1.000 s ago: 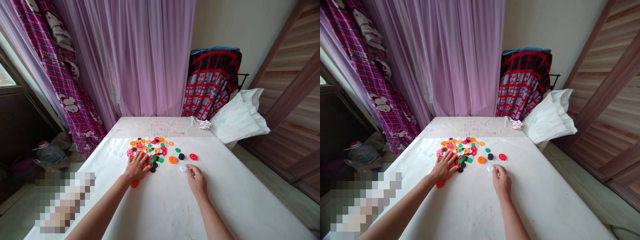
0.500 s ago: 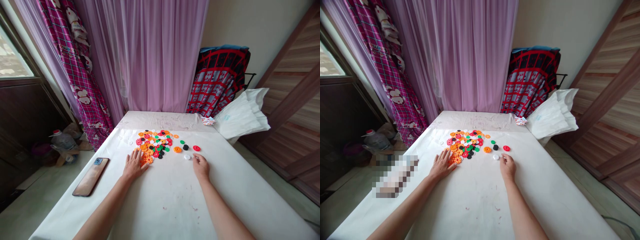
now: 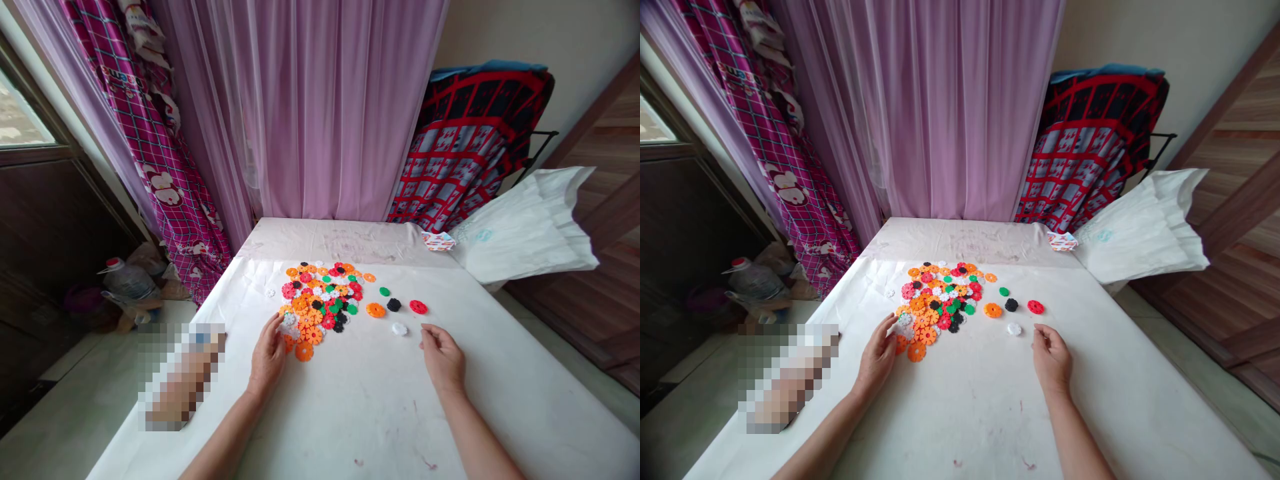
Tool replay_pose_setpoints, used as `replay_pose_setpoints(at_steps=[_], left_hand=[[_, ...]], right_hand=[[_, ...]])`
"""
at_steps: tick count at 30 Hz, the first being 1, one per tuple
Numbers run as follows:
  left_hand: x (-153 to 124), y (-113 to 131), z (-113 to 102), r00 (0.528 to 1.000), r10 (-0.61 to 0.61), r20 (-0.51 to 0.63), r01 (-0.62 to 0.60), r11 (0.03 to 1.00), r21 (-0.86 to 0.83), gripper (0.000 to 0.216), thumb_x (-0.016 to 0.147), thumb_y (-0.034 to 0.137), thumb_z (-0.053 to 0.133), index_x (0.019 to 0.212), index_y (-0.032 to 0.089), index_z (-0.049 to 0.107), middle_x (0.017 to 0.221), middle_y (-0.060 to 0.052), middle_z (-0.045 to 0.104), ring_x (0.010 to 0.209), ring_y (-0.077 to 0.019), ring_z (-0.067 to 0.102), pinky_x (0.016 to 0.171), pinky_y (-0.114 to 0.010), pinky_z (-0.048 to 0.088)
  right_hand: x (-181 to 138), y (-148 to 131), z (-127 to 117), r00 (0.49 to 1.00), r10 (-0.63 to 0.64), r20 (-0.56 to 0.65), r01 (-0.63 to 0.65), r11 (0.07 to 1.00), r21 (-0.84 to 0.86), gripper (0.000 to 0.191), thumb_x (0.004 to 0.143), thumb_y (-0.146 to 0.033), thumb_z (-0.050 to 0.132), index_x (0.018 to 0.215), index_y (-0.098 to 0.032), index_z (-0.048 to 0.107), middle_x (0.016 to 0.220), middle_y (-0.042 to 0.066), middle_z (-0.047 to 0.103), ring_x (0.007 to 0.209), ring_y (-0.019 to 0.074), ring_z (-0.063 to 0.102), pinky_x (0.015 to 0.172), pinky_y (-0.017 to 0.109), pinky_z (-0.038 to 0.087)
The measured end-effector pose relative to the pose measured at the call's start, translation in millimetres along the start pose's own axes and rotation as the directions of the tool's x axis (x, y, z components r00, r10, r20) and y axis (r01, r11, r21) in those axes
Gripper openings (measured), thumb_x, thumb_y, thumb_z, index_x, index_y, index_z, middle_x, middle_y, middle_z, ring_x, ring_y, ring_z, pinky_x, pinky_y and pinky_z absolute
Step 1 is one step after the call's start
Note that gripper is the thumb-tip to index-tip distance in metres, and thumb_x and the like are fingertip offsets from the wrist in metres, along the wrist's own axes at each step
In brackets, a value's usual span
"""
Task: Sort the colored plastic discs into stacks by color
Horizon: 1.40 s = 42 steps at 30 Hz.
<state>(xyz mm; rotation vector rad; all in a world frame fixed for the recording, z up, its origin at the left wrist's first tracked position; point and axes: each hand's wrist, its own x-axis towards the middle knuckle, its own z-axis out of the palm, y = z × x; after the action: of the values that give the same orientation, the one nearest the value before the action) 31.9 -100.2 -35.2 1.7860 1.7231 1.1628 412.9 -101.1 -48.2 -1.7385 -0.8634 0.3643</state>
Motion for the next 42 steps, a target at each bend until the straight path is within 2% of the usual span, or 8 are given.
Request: replay_pose_setpoints(at_steps=[11, 19, 23, 26, 29, 34, 38, 42], left_hand=[[2, 39, 8, 0.935, 0.2, 0.294, -0.329, 0.801, 0.5, 0.042, 0.086, 0.044, 0.056, 0.126, 0.035, 0.062, 0.157, -0.008, 0.032, 0.147, -0.0375, 0.017, 0.115, -0.065, 0.011], [11, 59, 18, 0.956, 0.097, 0.276, -0.244, 0.786, 0.568, 0.033, 0.082, 0.045, 0.061, 0.112, 0.033, 0.069, 0.151, -0.007, 0.041, 0.145, -0.0388, 0.023, 0.114, -0.067, 0.01], [0, 78, 41, 0.949, 0.138, 0.283, -0.272, 0.814, 0.513, 0.032, 0.077, 0.044, 0.066, 0.105, 0.028, 0.069, 0.151, -0.008, 0.041, 0.145, -0.0386, 0.023, 0.114, -0.067, 0.012], [-7, 93, 63, 0.936, 0.171, 0.307, -0.304, 0.831, 0.465, 0.034, 0.076, 0.045, 0.069, 0.106, 0.028, 0.068, 0.15, -0.008, 0.044, 0.145, -0.0387, 0.023, 0.114, -0.068, 0.009], [-9, 91, 67, 0.932, 0.206, 0.297, -0.328, 0.828, 0.455, 0.051, 0.076, 0.048, 0.069, 0.122, 0.029, 0.062, 0.151, -0.009, 0.042, 0.145, -0.038, 0.022, 0.115, -0.068, 0.01], [-10, 44, 23, 0.959, 0.177, 0.22, -0.273, 0.784, 0.558, 0.063, 0.083, 0.06, 0.054, 0.136, 0.027, 0.052, 0.151, -0.012, 0.042, 0.145, -0.0359, 0.025, 0.115, -0.064, 0.014], [-12, 10, -10, 0.969, 0.127, 0.213, -0.233, 0.753, 0.616, 0.085, 0.077, 0.071, 0.053, 0.145, 0.022, 0.042, 0.155, -0.016, 0.035, 0.145, -0.0388, 0.024, 0.114, -0.063, 0.018], [-11, 4, -13, 0.974, 0.113, 0.197, -0.212, 0.766, 0.608, 0.079, 0.082, 0.069, 0.048, 0.146, 0.024, 0.04, 0.156, -0.014, 0.033, 0.145, -0.0364, 0.025, 0.115, -0.06, 0.022]], right_hand=[[-12, -23, -8, 0.997, 0.051, 0.061, -0.061, 0.98, 0.187, 0.044, 0.065, -0.055, 0.06, 0.087, -0.017, 0.066, 0.07, 0.003, 0.066, 0.059, 0.0158, 0.054, 0.058, 0.028, 0.046], [-15, -17, -4, 0.99, 0.002, 0.142, -0.029, 0.981, 0.193, 0.042, 0.07, -0.054, 0.057, 0.087, -0.017, 0.067, 0.073, 0.005, 0.068, 0.061, 0.0165, 0.057, 0.059, 0.028, 0.047], [-19, -13, -3, 0.976, -0.134, 0.169, 0.114, 0.986, 0.124, 0.038, 0.078, -0.051, 0.053, 0.088, -0.018, 0.068, 0.076, 0.006, 0.07, 0.066, 0.0175, 0.061, 0.061, 0.027, 0.049], [-25, -15, -2, 0.925, -0.31, 0.221, 0.303, 0.951, 0.068, 0.032, 0.082, -0.045, 0.052, 0.088, -0.019, 0.069, 0.078, 0.006, 0.072, 0.065, 0.0168, 0.063, 0.062, 0.027, 0.05], [-39, -23, 4, 0.807, -0.473, 0.354, 0.489, 0.871, 0.048, 0.023, 0.084, -0.036, 0.051, 0.088, -0.02, 0.068, 0.078, 0.004, 0.071, 0.06, 0.0142, 0.061, 0.063, 0.026, 0.05], [-65, -45, 25, 0.606, -0.571, 0.553, 0.678, 0.735, 0.016, 0.027, 0.08, -0.024, 0.057, 0.106, -0.021, 0.064, 0.111, 0.007, 0.07, 0.083, 0.0182, 0.065, 0.078, 0.031, 0.053], [-78, -67, 44, 0.558, -0.511, 0.653, 0.72, 0.69, -0.075, 0.03, 0.077, -0.02, 0.062, 0.107, -0.021, 0.063, 0.113, 0.007, 0.069, 0.101, 0.0237, 0.062, 0.088, 0.035, 0.049], [-80, -76, 53, 0.585, -0.442, 0.679, 0.701, 0.697, -0.151, 0.025, 0.077, -0.017, 0.061, 0.101, -0.022, 0.064, 0.101, 0.004, 0.07, 0.093, 0.0207, 0.063, 0.08, 0.031, 0.047]])
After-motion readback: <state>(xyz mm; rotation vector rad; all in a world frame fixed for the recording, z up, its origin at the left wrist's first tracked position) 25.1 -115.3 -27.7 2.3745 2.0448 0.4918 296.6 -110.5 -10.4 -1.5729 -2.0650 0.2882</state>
